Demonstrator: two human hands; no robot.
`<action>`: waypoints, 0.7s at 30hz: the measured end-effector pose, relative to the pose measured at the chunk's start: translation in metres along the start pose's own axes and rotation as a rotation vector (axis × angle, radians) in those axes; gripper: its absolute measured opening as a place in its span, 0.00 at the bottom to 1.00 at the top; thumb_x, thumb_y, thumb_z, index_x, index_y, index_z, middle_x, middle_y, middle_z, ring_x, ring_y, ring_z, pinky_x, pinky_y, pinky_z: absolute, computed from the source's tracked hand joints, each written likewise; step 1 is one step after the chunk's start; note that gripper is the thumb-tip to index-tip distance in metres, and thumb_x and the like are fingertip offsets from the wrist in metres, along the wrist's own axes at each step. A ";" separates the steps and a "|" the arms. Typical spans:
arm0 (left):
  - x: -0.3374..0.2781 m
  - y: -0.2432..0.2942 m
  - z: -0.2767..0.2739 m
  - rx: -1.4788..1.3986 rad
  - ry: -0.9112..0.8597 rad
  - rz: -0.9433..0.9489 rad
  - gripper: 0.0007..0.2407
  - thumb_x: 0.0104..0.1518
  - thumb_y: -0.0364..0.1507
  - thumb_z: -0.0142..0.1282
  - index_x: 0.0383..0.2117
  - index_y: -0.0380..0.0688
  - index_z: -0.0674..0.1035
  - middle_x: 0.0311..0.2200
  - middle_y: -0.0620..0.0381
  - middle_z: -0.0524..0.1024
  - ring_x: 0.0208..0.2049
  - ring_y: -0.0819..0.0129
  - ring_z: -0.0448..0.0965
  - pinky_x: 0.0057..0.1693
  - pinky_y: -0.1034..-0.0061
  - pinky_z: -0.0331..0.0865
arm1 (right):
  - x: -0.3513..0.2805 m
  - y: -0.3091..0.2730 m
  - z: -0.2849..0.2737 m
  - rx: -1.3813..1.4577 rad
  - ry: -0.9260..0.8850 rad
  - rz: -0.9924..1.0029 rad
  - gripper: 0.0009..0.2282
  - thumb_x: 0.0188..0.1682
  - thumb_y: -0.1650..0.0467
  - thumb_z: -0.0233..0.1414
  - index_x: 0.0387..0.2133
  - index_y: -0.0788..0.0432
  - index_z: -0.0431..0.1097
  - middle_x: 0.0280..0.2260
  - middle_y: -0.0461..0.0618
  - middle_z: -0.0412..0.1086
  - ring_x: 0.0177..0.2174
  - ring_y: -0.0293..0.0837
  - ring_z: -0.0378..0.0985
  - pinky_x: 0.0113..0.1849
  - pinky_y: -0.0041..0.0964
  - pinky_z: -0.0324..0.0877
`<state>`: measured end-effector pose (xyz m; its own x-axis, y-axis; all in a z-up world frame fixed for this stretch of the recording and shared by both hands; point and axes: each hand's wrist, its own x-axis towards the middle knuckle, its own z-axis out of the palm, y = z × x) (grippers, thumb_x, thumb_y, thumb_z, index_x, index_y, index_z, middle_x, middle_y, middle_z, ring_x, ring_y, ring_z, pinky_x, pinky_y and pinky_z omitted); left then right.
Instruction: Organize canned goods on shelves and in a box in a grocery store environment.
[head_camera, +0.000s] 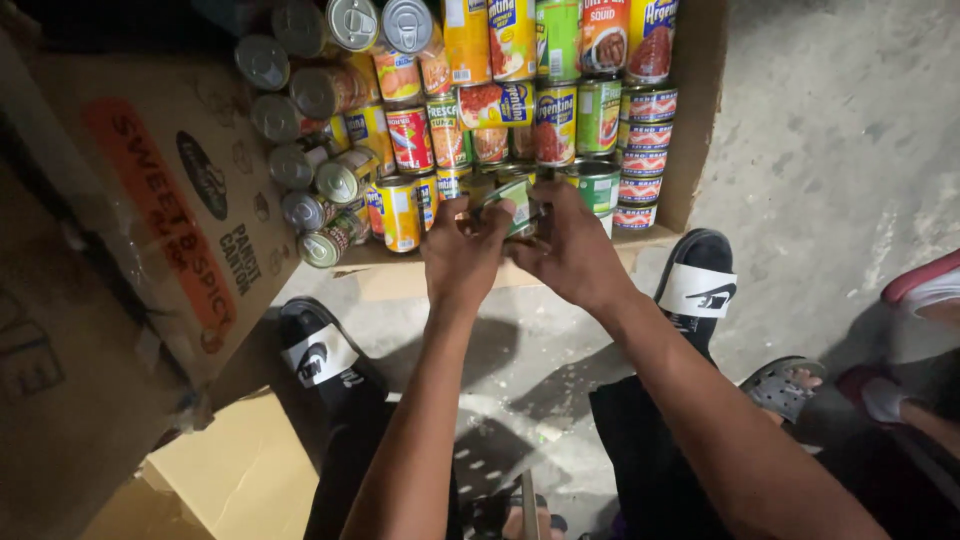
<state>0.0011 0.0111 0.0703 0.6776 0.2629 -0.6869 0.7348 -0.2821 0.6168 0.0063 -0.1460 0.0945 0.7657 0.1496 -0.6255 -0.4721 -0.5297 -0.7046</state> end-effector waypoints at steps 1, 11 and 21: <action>0.000 -0.001 0.005 -0.002 0.002 -0.002 0.21 0.49 0.40 0.68 0.40 0.34 0.78 0.25 0.56 0.83 0.26 0.73 0.82 0.36 0.75 0.75 | 0.002 0.004 0.002 -0.002 -0.003 0.000 0.29 0.39 0.72 0.66 0.52 0.64 0.57 0.39 0.57 0.68 0.34 0.50 0.77 0.37 0.38 0.74; -0.014 0.000 0.023 -0.084 -0.216 0.108 0.16 0.52 0.39 0.68 0.32 0.37 0.81 0.26 0.54 0.83 0.28 0.72 0.83 0.39 0.75 0.76 | -0.001 0.008 -0.031 -0.267 0.079 -0.178 0.39 0.34 0.69 0.68 0.60 0.64 0.57 0.53 0.67 0.62 0.52 0.69 0.67 0.49 0.53 0.67; 0.047 -0.029 0.029 0.458 0.201 0.363 0.20 0.55 0.32 0.63 0.55 0.48 0.77 0.52 0.43 0.74 0.55 0.40 0.71 0.59 0.48 0.64 | 0.011 -0.006 -0.025 0.056 0.299 0.076 0.35 0.36 0.60 0.67 0.52 0.70 0.61 0.45 0.60 0.71 0.45 0.55 0.78 0.46 0.43 0.74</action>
<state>0.0109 0.0044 0.0092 0.9074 0.2316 -0.3508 0.3979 -0.7422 0.5393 0.0288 -0.1620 0.1006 0.8177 -0.1455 -0.5570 -0.5502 -0.4821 -0.6818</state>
